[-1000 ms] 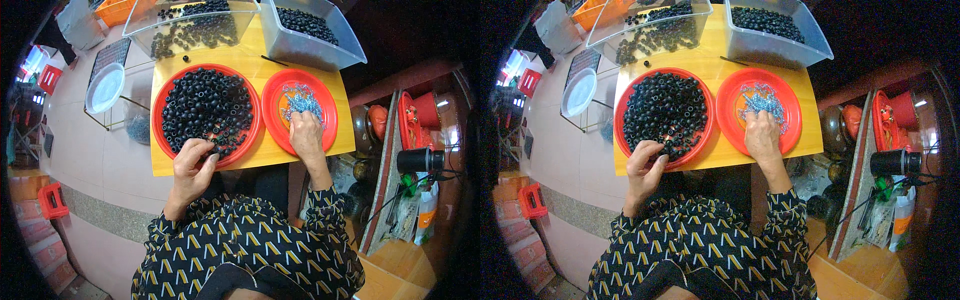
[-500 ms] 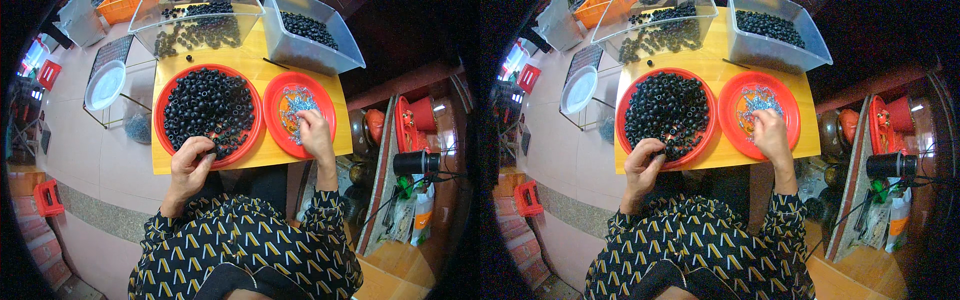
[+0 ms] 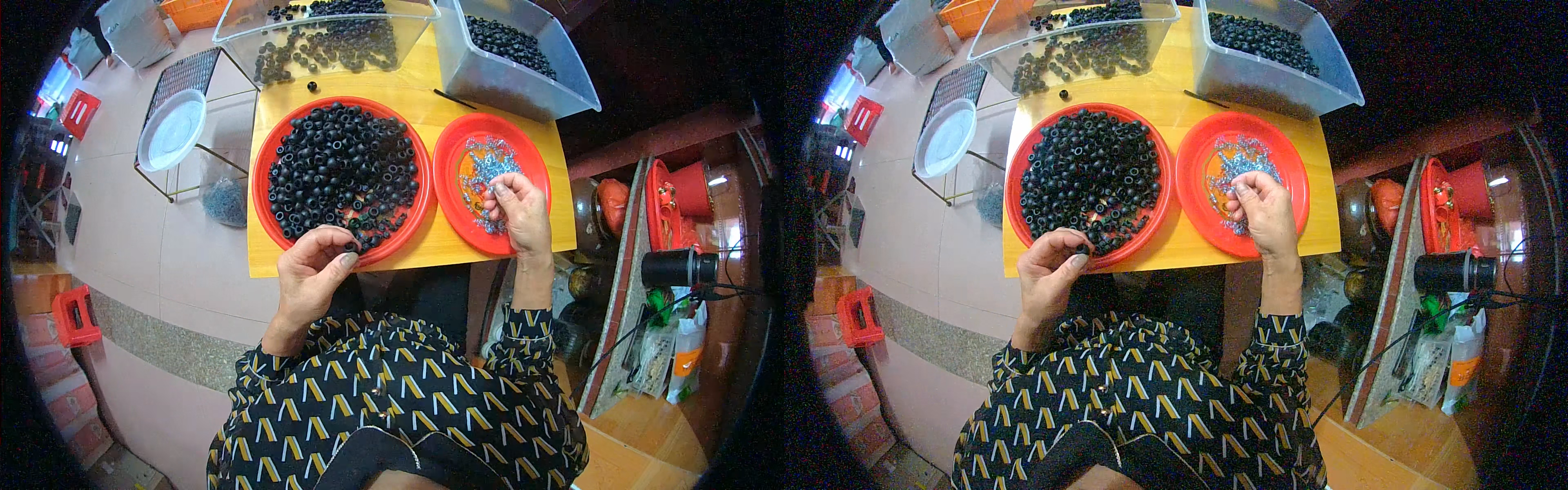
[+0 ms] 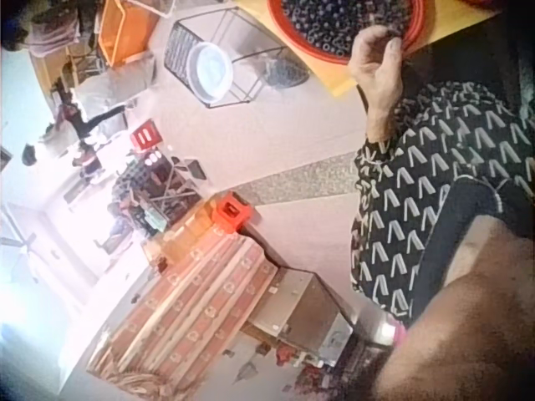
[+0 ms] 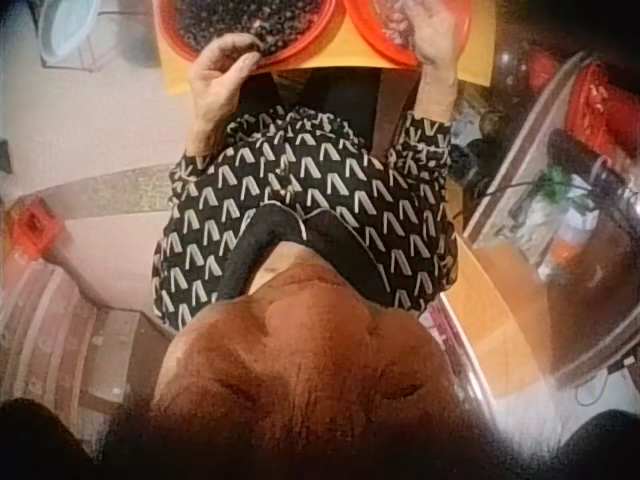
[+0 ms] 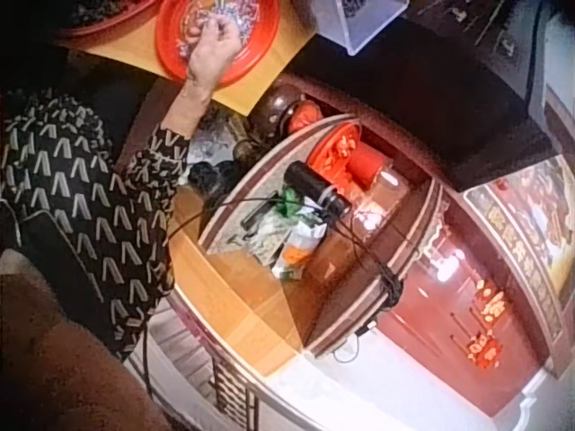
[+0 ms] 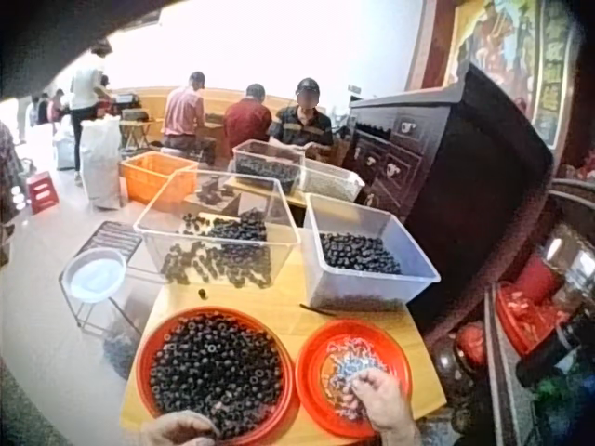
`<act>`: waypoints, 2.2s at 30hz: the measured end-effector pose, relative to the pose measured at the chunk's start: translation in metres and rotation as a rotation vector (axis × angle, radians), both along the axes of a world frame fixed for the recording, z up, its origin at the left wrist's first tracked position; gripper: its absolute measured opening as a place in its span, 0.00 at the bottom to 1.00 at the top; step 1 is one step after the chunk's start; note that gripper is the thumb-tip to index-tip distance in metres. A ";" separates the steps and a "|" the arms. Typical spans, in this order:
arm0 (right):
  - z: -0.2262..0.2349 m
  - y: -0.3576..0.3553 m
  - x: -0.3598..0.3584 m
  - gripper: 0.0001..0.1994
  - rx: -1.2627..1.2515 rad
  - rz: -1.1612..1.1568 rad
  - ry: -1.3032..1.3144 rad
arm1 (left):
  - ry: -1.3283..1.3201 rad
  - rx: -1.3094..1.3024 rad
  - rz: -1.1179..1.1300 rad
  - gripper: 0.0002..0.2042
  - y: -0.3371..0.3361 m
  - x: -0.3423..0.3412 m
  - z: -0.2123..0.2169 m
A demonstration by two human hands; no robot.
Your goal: The person sorts and assembles small plastic rings and clear gaskets by hand at a low table.
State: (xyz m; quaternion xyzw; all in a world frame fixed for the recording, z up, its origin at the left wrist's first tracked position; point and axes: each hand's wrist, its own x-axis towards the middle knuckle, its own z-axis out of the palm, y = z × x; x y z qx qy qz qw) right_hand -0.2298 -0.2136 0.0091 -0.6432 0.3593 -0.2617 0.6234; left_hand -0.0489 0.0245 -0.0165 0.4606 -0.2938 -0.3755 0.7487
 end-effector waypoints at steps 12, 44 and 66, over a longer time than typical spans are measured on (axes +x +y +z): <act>0.015 0.061 0.031 0.05 0.163 0.094 -0.277 | -0.415 0.154 -0.101 0.07 -0.058 -0.017 0.027; -0.001 0.022 0.022 0.04 -0.254 -0.081 -0.186 | -0.021 0.293 -0.228 0.08 -0.156 -0.033 0.030; -0.005 0.020 -0.006 0.05 0.222 -0.077 -0.390 | -0.069 0.334 -0.104 0.08 -0.139 -0.026 0.032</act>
